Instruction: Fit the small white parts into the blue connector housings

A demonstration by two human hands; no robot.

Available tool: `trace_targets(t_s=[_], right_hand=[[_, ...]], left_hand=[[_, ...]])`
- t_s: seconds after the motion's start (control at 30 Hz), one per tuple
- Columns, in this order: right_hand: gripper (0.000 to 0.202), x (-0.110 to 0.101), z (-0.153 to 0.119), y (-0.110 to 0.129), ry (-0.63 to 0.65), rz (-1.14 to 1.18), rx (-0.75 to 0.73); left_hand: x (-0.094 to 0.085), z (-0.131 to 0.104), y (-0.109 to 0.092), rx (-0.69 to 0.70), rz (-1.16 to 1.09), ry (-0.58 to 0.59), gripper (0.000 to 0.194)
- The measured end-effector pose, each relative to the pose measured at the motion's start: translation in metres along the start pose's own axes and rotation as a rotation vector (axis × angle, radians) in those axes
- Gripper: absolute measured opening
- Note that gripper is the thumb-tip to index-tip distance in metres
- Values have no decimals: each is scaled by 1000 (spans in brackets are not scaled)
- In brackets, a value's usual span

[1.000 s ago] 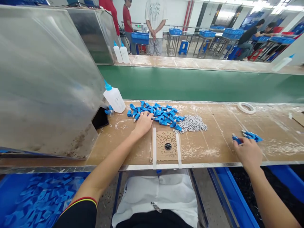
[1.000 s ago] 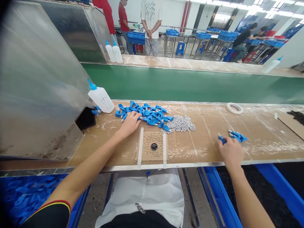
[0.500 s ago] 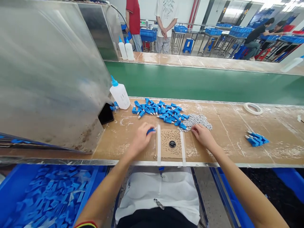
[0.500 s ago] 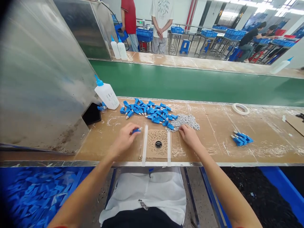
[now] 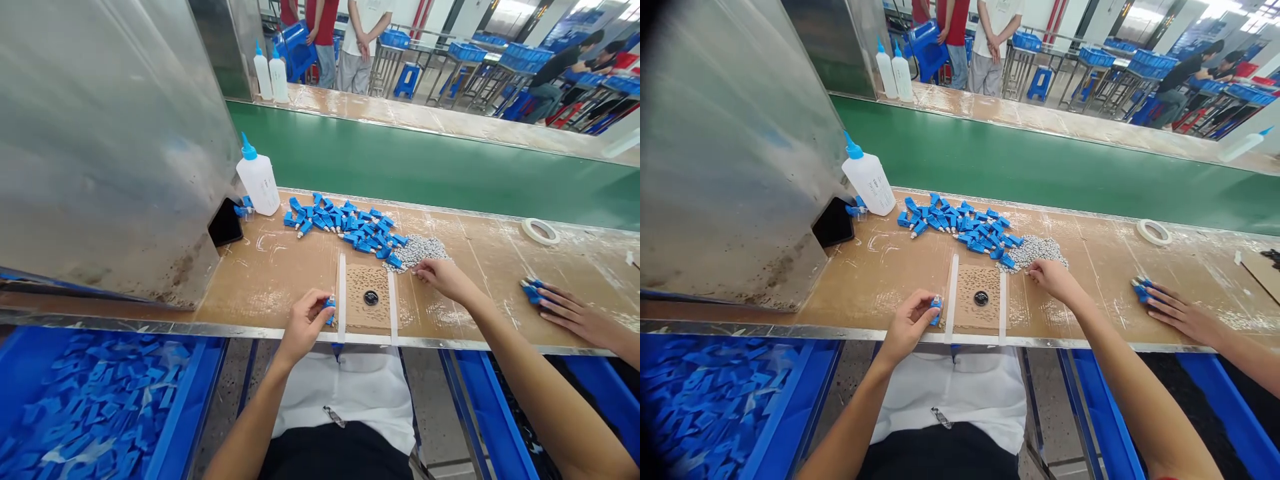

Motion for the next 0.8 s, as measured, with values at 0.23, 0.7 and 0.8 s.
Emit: trace_targets(t_s=[0.23, 0.7, 0.8], right_hand=[[17, 0, 0, 8, -114, -152, -89], [12, 29, -28, 33, -128, -48, -313], [14, 38, -45, 44, -247, -58, -399]], left_hand=[[-2, -2, 0, -1, -11, 38, 26], [0, -3, -7, 26, 57, 63, 23], [0, -2, -6, 21, 73, 65, 24]])
Point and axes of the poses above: each hand's wrist, its own z-axis towards the middle knuckle, its own x-axis out of the palm, y = z × x, the point moved 10 cm from there along z, towards the middle knuckle, and after that the axes turned 9 degrees about x, right-handed, at the moved point
